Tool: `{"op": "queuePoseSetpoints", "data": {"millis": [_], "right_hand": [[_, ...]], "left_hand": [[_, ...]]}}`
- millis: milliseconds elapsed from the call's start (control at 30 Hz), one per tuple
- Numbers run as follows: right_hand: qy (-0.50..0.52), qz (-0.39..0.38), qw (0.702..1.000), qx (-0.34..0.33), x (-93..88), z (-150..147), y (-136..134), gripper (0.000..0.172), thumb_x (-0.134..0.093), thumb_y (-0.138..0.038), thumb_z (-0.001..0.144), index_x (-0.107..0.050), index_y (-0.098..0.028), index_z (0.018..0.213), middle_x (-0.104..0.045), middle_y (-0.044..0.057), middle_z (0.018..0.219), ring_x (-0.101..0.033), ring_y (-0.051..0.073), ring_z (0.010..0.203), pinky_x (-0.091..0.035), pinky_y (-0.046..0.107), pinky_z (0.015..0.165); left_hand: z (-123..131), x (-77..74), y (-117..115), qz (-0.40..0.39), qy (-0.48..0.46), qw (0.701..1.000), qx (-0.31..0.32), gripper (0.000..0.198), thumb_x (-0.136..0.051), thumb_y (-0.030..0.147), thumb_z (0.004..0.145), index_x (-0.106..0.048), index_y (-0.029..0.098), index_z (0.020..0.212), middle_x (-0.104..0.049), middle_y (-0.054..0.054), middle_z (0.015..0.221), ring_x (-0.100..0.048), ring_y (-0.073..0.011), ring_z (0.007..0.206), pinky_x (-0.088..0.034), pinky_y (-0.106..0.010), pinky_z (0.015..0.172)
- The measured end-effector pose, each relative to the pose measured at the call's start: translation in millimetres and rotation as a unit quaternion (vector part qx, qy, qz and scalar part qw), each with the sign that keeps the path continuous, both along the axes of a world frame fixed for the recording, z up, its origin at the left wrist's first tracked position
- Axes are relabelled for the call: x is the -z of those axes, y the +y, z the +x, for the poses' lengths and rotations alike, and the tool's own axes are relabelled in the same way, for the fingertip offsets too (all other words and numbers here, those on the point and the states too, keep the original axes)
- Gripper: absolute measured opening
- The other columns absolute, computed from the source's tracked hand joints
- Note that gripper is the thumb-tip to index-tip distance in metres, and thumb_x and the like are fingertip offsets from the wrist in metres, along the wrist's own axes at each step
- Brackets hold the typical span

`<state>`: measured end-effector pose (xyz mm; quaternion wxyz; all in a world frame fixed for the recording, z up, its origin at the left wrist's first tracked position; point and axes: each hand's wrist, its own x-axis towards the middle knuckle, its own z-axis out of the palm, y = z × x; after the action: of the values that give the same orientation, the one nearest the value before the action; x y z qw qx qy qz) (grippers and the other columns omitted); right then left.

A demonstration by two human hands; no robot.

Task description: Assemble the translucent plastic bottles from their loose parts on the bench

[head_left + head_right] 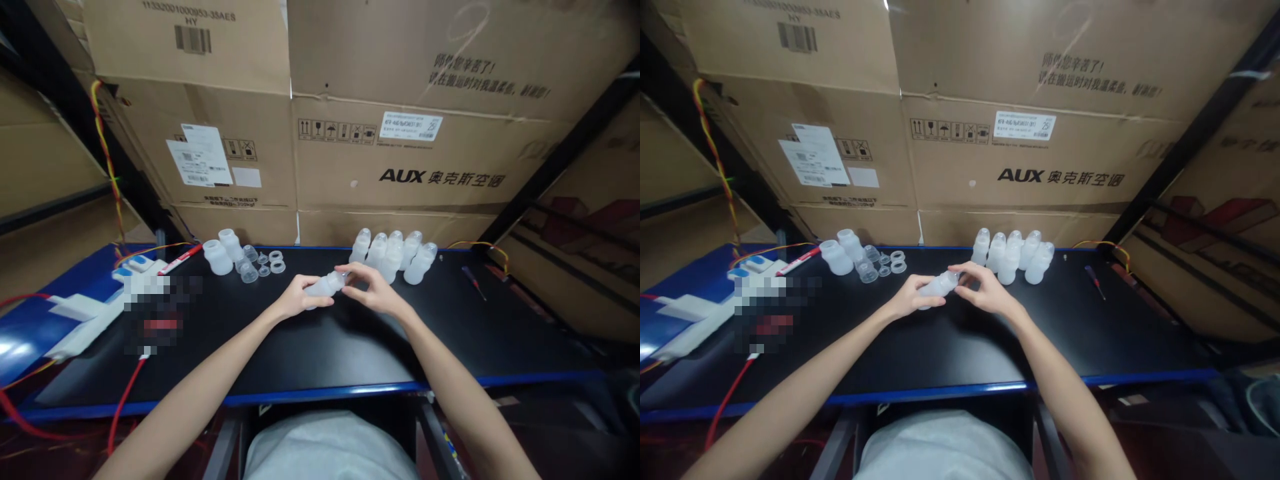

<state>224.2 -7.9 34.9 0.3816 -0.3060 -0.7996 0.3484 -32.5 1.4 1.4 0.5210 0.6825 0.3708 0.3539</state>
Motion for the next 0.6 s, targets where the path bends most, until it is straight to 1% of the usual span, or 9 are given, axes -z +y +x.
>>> {"op": "queuePoseSetpoints", "data": {"millis": [67,133,233,300,333,400,467,533,600], "right_hand": [[-0.011,0.0,1.0,0.006,-0.5,-0.9,-1.9,0.043,-0.077,-0.041,0.095,-0.068,-0.022,0.132,-0.073,0.008,0.114,-0.069,0.02,0.09,-0.059,0.039,0.087],[-0.026,-0.008,0.999,0.016,0.4,-1.1,-3.6,0.042,-0.081,-0.043,0.091,-0.065,-0.021,0.123,-0.071,0.004,0.1,-0.065,0.019,0.084,-0.057,0.035,0.082],[-0.08,-0.015,0.996,0.04,3.7,-0.7,-5.2,0.034,-0.083,-0.04,0.085,-0.061,-0.021,0.104,-0.059,-0.004,0.08,-0.053,0.014,0.07,-0.046,0.028,0.067],[-0.13,-0.002,0.99,0.058,6.7,-1.1,-5.1,0.028,-0.079,-0.038,0.085,-0.058,-0.021,0.089,-0.051,-0.006,0.072,-0.043,0.012,0.064,-0.035,0.026,0.059],[-0.147,0.004,0.987,0.067,8.2,-1.8,-4.8,0.029,-0.077,-0.039,0.087,-0.056,-0.021,0.083,-0.047,-0.006,0.068,-0.04,0.011,0.062,-0.031,0.027,0.058],[-0.162,0.007,0.983,0.088,11.3,-3.9,-3.7,0.036,-0.072,-0.044,0.09,-0.052,-0.02,0.072,-0.041,-0.006,0.063,-0.035,0.011,0.061,-0.026,0.028,0.057],[-0.155,-0.01,0.982,0.105,14.4,-7.0,-2.4,0.045,-0.066,-0.048,0.094,-0.046,-0.02,0.064,-0.037,-0.005,0.06,-0.033,0.012,0.059,-0.024,0.029,0.057],[-0.136,-0.042,0.983,0.114,18.0,-10.8,-0.8,0.05,-0.06,-0.05,0.096,-0.044,-0.02,0.06,-0.038,-0.004,0.057,-0.033,0.012,0.058,-0.026,0.03,0.057],[-0.109,-0.087,0.983,0.118,21.9,-14.6,0.7,0.052,-0.055,-0.052,0.098,-0.046,-0.02,0.057,-0.043,-0.002,0.054,-0.037,0.013,0.056,-0.029,0.03,0.056]], "left_hand": [[-0.6,0.6,0.5,-0.003,0.008,1.0,0.011,0.051,-0.094,0.053,0.067,-0.074,0.011,0.088,-0.057,0.002,0.068,-0.045,-0.009,0.061,-0.032,-0.022,0.058],[-0.9,0.3,0.2,0.011,0.024,0.999,0.022,0.049,-0.094,0.052,0.067,-0.074,0.011,0.086,-0.057,0.002,0.068,-0.047,-0.0094,0.061,-0.034,-0.022,0.059],[1.6,-0.4,-2.8,0.087,0.053,0.995,0.015,0.048,-0.097,0.05,0.064,-0.078,0.012,0.087,-0.061,0.001,0.078,-0.052,-0.0109,0.069,-0.037,-0.023,0.065],[4.5,1.1,-5.0,0.141,0.082,0.987,0.0,0.049,-0.098,0.049,0.064,-0.083,0.016,0.099,-0.064,0.0,0.088,-0.057,-0.0126,0.075,-0.042,-0.024,0.069],[5.7,2.6,-5.8,0.168,0.098,0.981,-0.01,0.051,-0.098,0.048,0.066,-0.084,0.019,0.105,-0.065,-0.001,0.09,-0.06,-0.0135,0.077,-0.044,-0.025,0.072],[7.3,6.3,-6.4,0.22,0.127,0.967,-0.029,0.053,-0.097,0.047,0.069,-0.084,0.024,0.115,-0.068,-0.001,0.095,-0.065,-0.0153,0.081,-0.048,-0.027,0.076],[7.8,10.0,-5.8,0.273,0.154,0.948,-0.05,0.05,-0.093,0.043,0.075,-0.082,0.027,0.121,-0.072,-0.002,0.098,-0.069,-0.0172,0.084,-0.052,-0.028,0.079],[8.0,13.1,-4.2,0.334,0.182,0.922,-0.071,0.047,-0.088,0.035,0.079,-0.08,0.027,0.125,-0.076,-0.004,0.103,-0.072,-0.0203,0.088,-0.056,-0.032,0.083],[8.1,15.2,-2.0,0.397,0.205,0.89,-0.09,0.046,-0.082,0.029,0.082,-0.078,0.025,0.128,-0.078,-0.007,0.107,-0.074,-0.0238,0.094,-0.058,-0.036,0.09]]}}
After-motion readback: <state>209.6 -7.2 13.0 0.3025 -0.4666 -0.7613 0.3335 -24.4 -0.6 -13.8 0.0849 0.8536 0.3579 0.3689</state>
